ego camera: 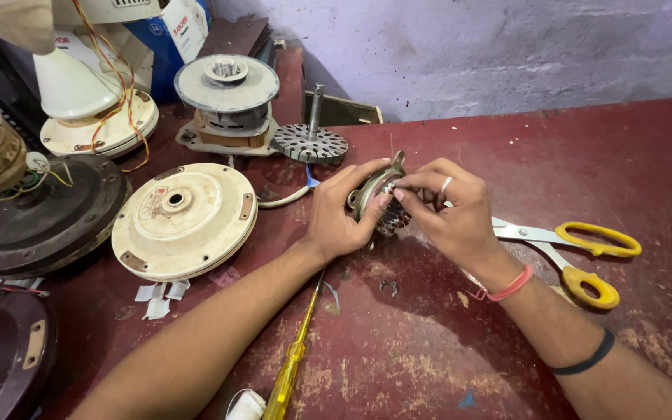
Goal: The person holds a small motor stator and uses a pair of yellow-handled scissors to trim and adjust copper windings. The person repeatedly rotates the stator and snips protruding wire ends while working at a red workbench with other motor parts nearby.
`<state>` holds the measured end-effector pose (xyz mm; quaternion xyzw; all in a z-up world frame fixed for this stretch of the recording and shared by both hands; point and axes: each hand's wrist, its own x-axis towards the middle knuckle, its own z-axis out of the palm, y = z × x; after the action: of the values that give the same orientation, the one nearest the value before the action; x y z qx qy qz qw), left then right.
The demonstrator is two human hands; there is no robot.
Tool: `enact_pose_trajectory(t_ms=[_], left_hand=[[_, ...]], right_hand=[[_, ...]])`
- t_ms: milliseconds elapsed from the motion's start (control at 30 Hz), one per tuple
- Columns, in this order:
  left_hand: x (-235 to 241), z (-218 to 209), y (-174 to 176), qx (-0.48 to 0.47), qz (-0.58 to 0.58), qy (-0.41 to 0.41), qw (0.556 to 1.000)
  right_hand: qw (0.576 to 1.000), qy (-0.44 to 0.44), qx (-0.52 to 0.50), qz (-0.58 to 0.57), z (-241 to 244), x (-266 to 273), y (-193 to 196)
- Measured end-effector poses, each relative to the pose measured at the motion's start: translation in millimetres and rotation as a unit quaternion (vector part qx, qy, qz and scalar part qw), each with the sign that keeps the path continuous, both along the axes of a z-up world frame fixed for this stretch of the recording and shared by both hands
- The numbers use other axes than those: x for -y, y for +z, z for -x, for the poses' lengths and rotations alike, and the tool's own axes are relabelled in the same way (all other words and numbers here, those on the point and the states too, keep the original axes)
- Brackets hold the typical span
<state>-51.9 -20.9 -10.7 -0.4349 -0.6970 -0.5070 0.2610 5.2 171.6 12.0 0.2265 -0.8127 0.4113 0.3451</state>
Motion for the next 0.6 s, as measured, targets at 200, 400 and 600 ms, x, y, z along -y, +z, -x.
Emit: enact_pose_trajectory(t_ms=[200, 400, 600], left_hand=[[0, -6, 1, 0.015, 0.008, -0.024, 1.000], [-3, -12, 1, -0.002, 0.013, -0.026, 1.000], [-8, -19, 1, -0.024, -0.026, -0.019, 0.999]], right_hand=[[0.993, 0.005, -0.069, -0.093, -5, -9, 13], [0.986, -0.021, -0.110, -0.124, -6, -19, 20], [0.999, 0.032, 0.023, 0.013, -10, -25, 15]])
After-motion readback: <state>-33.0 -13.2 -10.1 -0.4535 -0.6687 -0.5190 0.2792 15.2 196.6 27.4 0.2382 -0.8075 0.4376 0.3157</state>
